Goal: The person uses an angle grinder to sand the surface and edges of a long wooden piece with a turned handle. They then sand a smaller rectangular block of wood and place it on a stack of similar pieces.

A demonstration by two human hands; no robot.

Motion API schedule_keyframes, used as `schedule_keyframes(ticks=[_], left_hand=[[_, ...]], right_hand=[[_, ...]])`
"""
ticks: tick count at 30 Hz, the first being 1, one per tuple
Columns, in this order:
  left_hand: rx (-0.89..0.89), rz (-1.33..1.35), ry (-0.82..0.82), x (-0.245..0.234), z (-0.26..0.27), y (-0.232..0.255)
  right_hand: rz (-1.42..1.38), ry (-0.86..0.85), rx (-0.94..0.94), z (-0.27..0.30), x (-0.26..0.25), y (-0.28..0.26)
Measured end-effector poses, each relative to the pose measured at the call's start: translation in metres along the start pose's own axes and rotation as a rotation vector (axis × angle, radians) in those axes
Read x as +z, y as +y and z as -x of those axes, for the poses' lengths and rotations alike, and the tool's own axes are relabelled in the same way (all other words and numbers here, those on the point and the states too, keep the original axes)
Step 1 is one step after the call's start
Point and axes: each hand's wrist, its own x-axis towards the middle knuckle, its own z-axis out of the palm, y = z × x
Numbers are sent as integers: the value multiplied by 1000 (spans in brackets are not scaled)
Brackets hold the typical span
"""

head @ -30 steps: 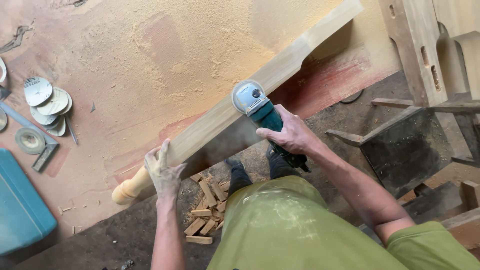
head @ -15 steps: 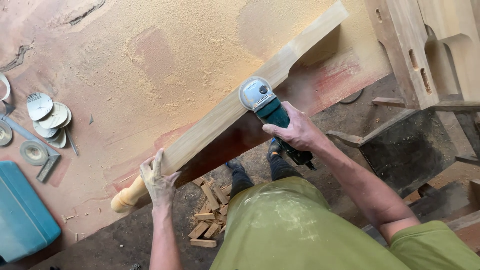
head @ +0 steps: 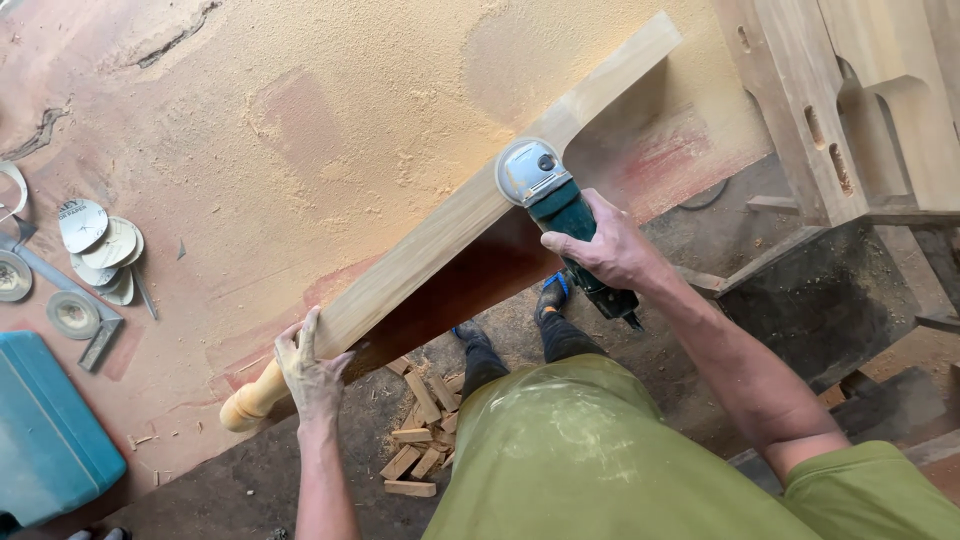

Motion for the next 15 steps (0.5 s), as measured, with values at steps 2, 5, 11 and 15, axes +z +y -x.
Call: schedule_keyframes(ticks=[2,5,11,15], left_hand=[[20,-19,-5,1,0,-4],[44,-52,-8,1,1,-5],[84,-211,-18,-3,-10,26],[252,-465,-157,18,-36,50]], right_hand=[[-7,4,2,-5,-4,7],[-8,15,3,-9,-12,11],[-89,67,-27,0,-32,2],[-165,210,-95,26,-40,-6]])
